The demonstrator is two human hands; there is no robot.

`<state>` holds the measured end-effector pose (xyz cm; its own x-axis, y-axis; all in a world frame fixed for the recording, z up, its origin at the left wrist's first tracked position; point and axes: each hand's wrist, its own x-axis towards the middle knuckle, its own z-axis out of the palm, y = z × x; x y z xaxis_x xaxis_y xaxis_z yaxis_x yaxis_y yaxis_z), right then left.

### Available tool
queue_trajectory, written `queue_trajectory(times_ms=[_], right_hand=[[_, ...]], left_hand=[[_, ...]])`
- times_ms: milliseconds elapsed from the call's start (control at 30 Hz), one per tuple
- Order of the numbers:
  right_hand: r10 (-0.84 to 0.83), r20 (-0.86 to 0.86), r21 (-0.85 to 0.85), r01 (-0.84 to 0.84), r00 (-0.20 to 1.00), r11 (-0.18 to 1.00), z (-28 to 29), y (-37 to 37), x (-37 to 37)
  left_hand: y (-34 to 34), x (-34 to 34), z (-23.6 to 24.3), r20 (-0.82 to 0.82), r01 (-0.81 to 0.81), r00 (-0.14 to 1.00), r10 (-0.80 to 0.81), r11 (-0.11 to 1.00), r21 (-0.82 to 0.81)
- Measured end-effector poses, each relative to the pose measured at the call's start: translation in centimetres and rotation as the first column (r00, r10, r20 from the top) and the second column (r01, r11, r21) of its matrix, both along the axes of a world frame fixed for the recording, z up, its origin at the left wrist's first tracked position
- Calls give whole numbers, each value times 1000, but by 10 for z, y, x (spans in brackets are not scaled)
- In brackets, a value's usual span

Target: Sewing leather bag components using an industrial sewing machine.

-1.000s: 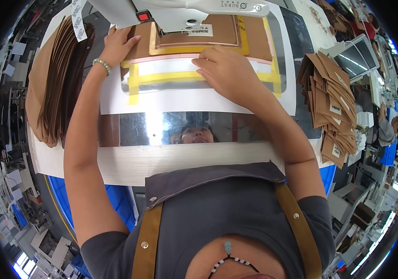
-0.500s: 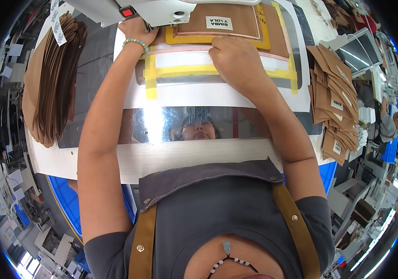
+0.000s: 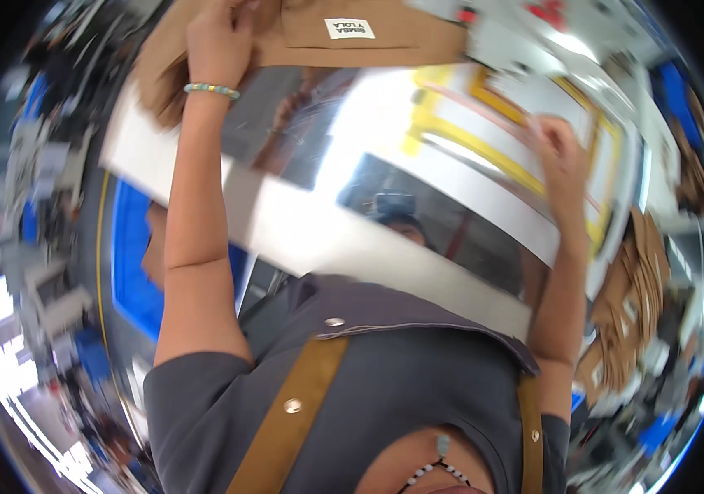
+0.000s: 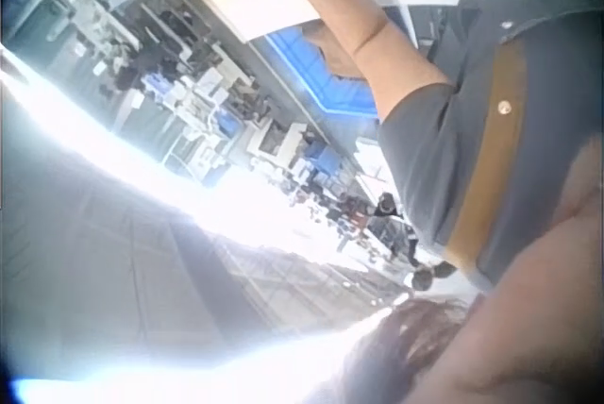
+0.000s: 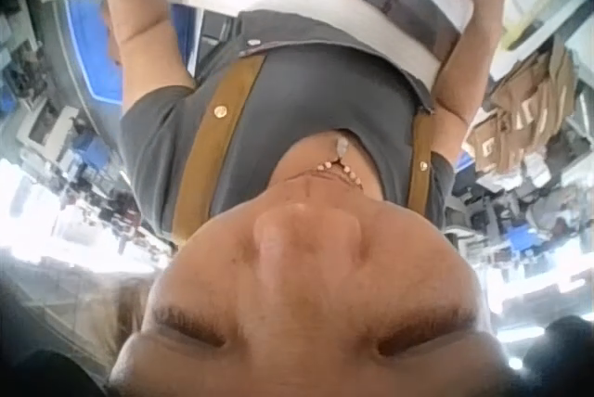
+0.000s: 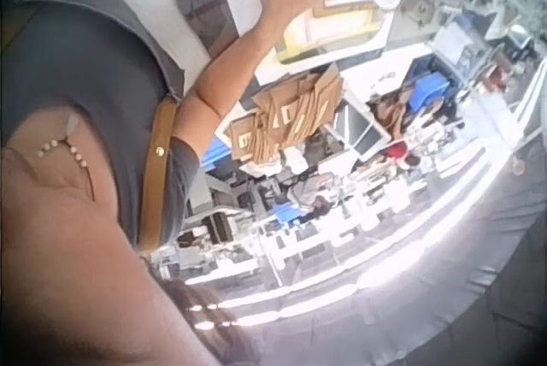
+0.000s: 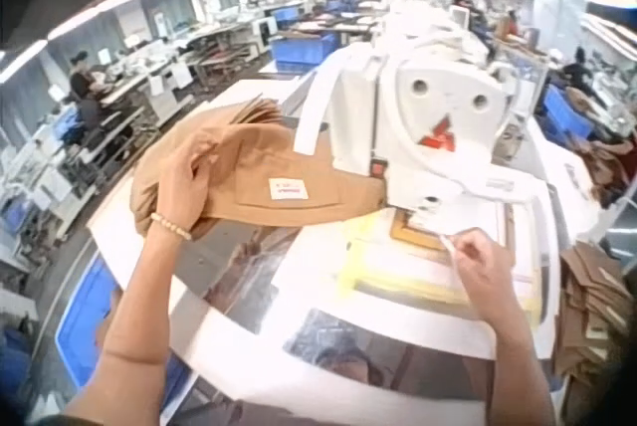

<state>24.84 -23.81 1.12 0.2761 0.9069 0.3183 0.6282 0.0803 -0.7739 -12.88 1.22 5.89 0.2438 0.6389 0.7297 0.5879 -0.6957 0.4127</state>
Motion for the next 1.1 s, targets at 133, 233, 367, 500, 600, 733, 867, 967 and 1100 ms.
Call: queue_trajectory(times_ms=[133, 233, 367, 500, 600, 733, 867, 967, 1100], right_hand=[[125, -349, -72, -159, 929, 985, 3, -7, 7], [81, -546, -101, -161, 834, 982, -4, -4, 8], [81, -598, -94, -170, 797, 981, -4, 2, 4], [117, -630, -66, -203, 767, 977, -8, 6, 9], [111, -605, -70, -191, 788, 979, -1, 1, 0], [110, -670, -57, -199, 734, 978, -12, 2, 11], [88, -631, -94, -189, 771, 977, -11, 1, 6], [98, -640, -114, -221, 762, 969, -11, 1, 7], [109, -660, -101, -231, 743, 968, -16, 4, 11]], left_hand=[[-46, -214, 35, -93, -293, 950, 299, 953, 72], [-112, -309, 24, -27, -513, 854, 520, 831, -216], [-196, -435, -78, 37, -747, 600, 799, 576, -331], [-287, -511, -178, -42, -908, 279, 959, 250, -336], [-323, -495, -252, 36, -790, 59, 998, 69, -610], [-375, -570, -255, -443, -737, 159, 882, -193, -648], [-347, -562, -285, -457, -701, 326, 828, -113, -704], [-331, -564, -273, -117, -615, 359, 926, 140, -776], [-337, -574, -237, -219, -775, 154, 964, -20, -631]])
